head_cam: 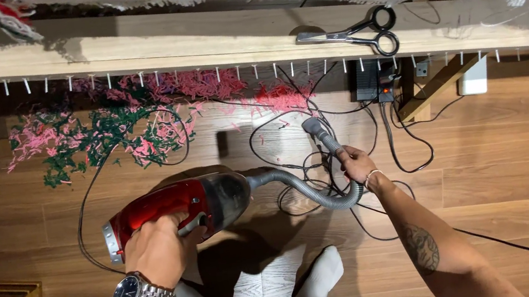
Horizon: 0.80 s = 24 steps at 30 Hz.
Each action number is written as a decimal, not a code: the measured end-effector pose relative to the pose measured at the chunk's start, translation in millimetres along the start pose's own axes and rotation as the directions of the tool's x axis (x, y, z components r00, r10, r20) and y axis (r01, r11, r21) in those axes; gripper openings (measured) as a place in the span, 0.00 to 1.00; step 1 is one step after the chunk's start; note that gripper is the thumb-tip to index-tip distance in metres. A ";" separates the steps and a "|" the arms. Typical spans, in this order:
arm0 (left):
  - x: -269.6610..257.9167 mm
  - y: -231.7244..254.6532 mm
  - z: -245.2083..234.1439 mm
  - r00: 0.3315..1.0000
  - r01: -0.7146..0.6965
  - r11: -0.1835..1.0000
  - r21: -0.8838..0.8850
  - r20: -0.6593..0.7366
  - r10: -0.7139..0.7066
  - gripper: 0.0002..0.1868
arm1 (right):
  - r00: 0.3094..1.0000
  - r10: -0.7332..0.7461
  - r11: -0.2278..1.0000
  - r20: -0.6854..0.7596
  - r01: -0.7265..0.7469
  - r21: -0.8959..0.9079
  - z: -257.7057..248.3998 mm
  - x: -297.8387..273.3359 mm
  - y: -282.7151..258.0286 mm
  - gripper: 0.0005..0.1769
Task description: Trimming threads on a tufted rug, using a tufting gun to add yarn, and vacuuming the work area.
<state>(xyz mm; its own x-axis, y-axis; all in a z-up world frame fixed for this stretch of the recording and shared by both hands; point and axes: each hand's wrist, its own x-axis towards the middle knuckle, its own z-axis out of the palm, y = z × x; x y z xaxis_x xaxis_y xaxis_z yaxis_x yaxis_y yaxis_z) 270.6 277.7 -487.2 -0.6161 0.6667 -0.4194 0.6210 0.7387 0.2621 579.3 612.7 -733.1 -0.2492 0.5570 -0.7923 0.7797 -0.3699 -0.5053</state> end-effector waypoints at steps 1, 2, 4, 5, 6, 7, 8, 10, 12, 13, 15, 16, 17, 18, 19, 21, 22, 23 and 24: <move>-1.6 -1.5 -3.8 0.999 0.038 0.999 -0.009 0.011 -0.037 0.23 | 1.000 -0.015 1.000 0.011 0.015 -0.019 7.1 -0.7 -3.8 0.26; -3.1 -2.8 -7.2 0.997 0.075 0.997 -0.017 0.022 -0.075 0.25 | 0.999 -0.030 0.999 0.023 0.030 -0.038 14.2 -1.3 -7.0 0.26; -5.4 -9.8 -9.8 0.996 0.087 0.996 -0.003 0.030 -0.087 0.25 | 0.997 -0.056 0.992 0.051 0.061 -0.106 31.5 -4.1 -28.0 0.27; -7.2 -13.7 -10.8 0.994 0.098 0.995 0.009 0.037 -0.098 0.24 | 0.994 -0.080 0.980 0.079 0.093 -0.175 40.7 -5.9 -37.9 0.28; -8.7 -17.6 -9.3 0.994 0.100 0.995 0.008 0.040 -0.100 0.24 | 0.994 -0.077 0.980 0.080 0.091 -0.178 45.4 -6.5 -41.8 0.28; -10.4 -21.5 -8.0 0.993 0.108 0.994 0.007 0.046 -0.108 0.24 | 0.992 -0.079 0.965 0.096 0.101 -0.244 50.4 -7.4 -45.7 0.29; -12.2 -26.4 -7.7 0.992 0.117 0.993 0.009 0.050 -0.118 0.24 | 0.990 -0.082 0.945 0.114 0.114 -0.308 56.8 -7.9 -51.0 0.30; -17.4 -38.0 -4.9 0.991 0.122 0.993 0.006 0.051 -0.122 0.24 | 0.984 -0.079 0.927 0.162 0.132 -0.351 62.4 -19.8 -55.2 0.30; -24.3 -48.1 -2.0 0.991 0.127 0.992 0.002 0.053 -0.127 0.24 | 0.975 -0.071 0.907 0.210 0.151 -0.393 64.9 -28.9 -51.2 0.30; -28.4 -52.0 -0.4 0.991 0.125 0.992 -0.007 0.049 -0.125 0.24 | 0.981 -0.072 0.896 0.178 0.142 -0.420 64.3 -32.0 -45.0 0.29; -34.4 -56.1 -4.3 0.991 0.125 0.992 -0.015 0.042 -0.125 0.23 | 0.986 -0.075 0.885 0.149 0.135 -0.446 61.9 -35.9 -29.4 0.28; -36.7 -55.2 -9.3 0.986 0.148 0.989 -0.020 0.078 -0.146 0.23 | 0.994 -0.069 0.897 0.088 0.100 -0.431 58.5 -37.5 -19.0 0.26; -38.9 -54.5 -14.5 0.979 0.172 0.985 -0.024 0.113 -0.168 0.23 | 0.998 -0.061 0.909 0.028 0.067 -0.412 55.3 -39.2 -8.9 0.25; -40.9 -56.2 -16.4 0.979 0.176 0.984 -0.024 0.113 -0.172 0.23 | 0.998 -0.062 0.907 0.031 0.069 -0.415 57.9 -46.0 -6.9 0.25; -43.0 -58.3 -18.4 0.974 0.182 0.983 -0.020 0.142 -0.177 0.23 | 0.998 -0.041 0.919 0.041 0.053 -0.391 60.7 -52.8 -4.9 0.25; -50.0 -66.2 -21.1 0.966 0.196 0.980 -0.014 0.175 -0.191 0.23 | 0.998 -0.016 0.928 0.059 0.037 -0.371 68.8 -65.9 3.6 0.24; -52.8 -71.7 -22.2 0.973 0.173 0.984 -0.043 0.160 -0.164 0.23 | 0.995 -0.066 0.934 0.079 0.089 -0.346 73.4 -70.0 7.4 0.25; -55.5 -77.4 -23.4 0.980 0.149 0.986 -0.071 0.145 -0.138 0.23 | 0.989 -0.116 0.937 0.097 0.141 -0.319 78.0 -74.0 11.1 0.27; -56.9 -84.9 -25.2 0.979 0.158 0.985 -0.071 0.143 -0.146 0.23 | 0.987 -0.118 0.935 0.105 0.146 -0.323 81.7 -69.1 21.4 0.27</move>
<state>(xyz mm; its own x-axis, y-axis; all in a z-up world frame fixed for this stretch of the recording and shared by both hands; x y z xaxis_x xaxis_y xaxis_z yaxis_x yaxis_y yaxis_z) 240.7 179.6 -463.7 -0.6247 0.5304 -0.5731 0.4801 0.8397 0.2538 566.3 505.5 -717.1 -0.3984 0.5155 -0.7586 0.8781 -0.0247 -0.4779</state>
